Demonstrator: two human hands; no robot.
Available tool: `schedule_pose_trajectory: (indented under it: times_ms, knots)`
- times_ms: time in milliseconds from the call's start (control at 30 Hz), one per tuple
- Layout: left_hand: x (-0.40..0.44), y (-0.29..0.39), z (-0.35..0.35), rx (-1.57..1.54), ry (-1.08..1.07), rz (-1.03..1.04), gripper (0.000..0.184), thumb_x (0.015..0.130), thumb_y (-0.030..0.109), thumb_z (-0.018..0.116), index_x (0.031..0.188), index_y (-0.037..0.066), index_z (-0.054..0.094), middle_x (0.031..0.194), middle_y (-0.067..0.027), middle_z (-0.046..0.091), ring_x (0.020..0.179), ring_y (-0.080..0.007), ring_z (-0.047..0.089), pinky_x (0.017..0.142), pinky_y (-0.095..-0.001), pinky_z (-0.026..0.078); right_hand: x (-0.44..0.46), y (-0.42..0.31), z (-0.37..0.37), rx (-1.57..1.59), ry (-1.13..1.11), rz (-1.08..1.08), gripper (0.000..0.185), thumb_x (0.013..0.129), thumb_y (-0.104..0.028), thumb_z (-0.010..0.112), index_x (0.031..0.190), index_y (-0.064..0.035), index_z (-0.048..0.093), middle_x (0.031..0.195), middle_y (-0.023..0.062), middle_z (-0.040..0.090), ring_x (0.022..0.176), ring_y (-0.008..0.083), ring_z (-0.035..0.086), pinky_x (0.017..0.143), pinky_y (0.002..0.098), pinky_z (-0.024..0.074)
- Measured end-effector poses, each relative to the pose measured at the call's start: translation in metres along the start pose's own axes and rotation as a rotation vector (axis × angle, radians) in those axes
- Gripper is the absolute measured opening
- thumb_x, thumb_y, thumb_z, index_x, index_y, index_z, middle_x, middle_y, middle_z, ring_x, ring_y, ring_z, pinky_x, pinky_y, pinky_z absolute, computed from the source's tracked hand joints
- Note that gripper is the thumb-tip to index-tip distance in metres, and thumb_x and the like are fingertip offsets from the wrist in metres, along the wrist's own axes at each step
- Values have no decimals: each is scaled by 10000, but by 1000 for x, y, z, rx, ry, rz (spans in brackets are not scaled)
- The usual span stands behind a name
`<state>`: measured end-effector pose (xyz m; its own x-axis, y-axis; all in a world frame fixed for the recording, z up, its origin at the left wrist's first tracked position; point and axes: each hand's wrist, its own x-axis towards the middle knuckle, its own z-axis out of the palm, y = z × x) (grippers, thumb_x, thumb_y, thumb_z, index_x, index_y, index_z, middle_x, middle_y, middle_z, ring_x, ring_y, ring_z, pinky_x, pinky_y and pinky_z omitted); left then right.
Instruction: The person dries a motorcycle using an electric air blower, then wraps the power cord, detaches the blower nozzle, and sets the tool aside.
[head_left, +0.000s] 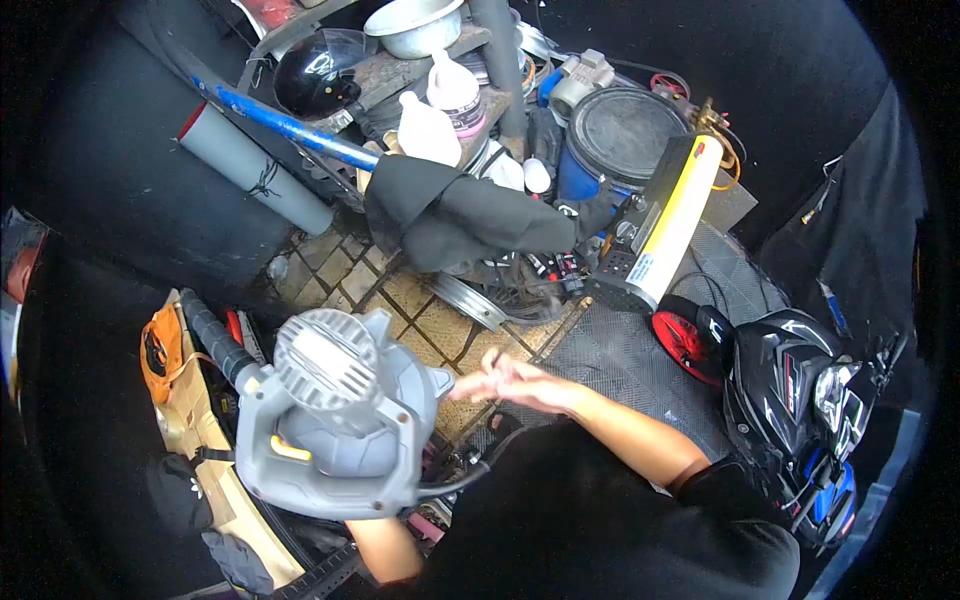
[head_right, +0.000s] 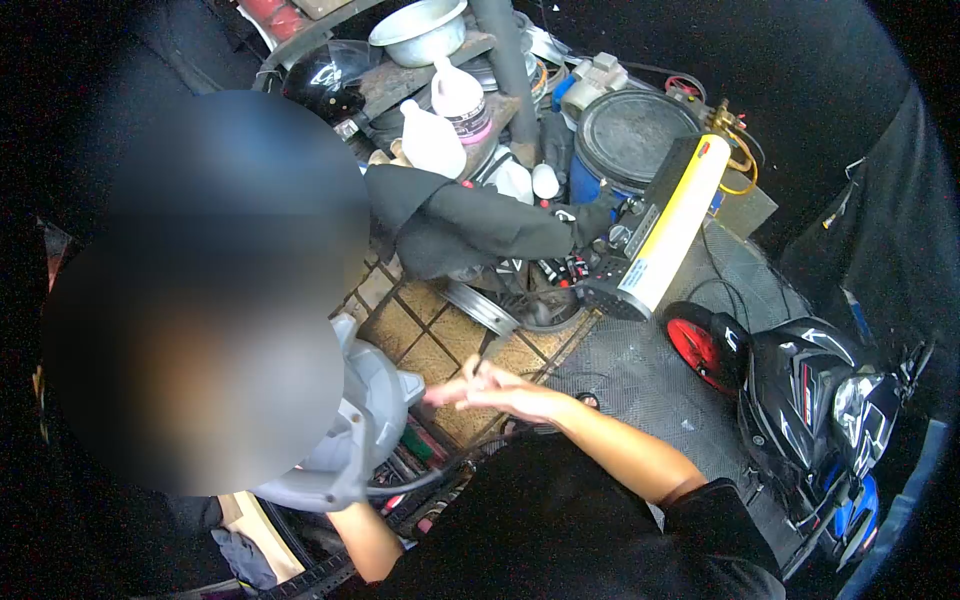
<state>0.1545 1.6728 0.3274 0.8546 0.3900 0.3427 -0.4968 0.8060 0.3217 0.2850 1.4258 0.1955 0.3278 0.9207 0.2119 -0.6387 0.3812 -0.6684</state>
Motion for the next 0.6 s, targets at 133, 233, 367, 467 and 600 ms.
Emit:
schedule_pose_trajectory:
  times_ms: [133,233,367,467,600]
  knots:
    - [1,-27,18,-64,-85,0,465,640,289,633,1024,37,558,1004,-94,566,1171,-265,458,1168,-454,316,-53,-53,9,132,-277,197,429,982,-416,742,904,-109,452,752,46,594,653,99,579,561,274,444]
    - [0,-46,28,-96,-138,-26,459,627,295,644,1006,48,562,979,-81,575,1149,-259,470,1167,-443,315,-84,-60,-15,37,-141,294,377,1017,-299,721,815,-146,441,647,-44,480,539,47,458,457,207,314]
    - [8,-71,39,-153,-219,-86,452,611,302,658,983,63,567,946,-64,586,1120,-251,486,1165,-428,315,-61,-107,6,-470,158,173,531,918,-140,831,707,-175,345,674,-99,375,630,22,364,580,235,343]
    - [20,-84,42,-160,-295,-134,446,598,307,668,965,74,570,921,-52,595,1099,-244,498,1163,-417,314,-49,-152,14,-533,338,41,589,862,-99,871,689,-162,312,697,-88,364,660,45,340,585,260,279]
    - [45,-92,44,-84,-372,-226,439,581,314,682,942,89,575,888,-35,606,1070,-236,514,1162,-402,314,-10,-165,35,-897,350,196,527,864,-160,865,684,-141,370,611,-61,419,589,62,397,529,267,293]
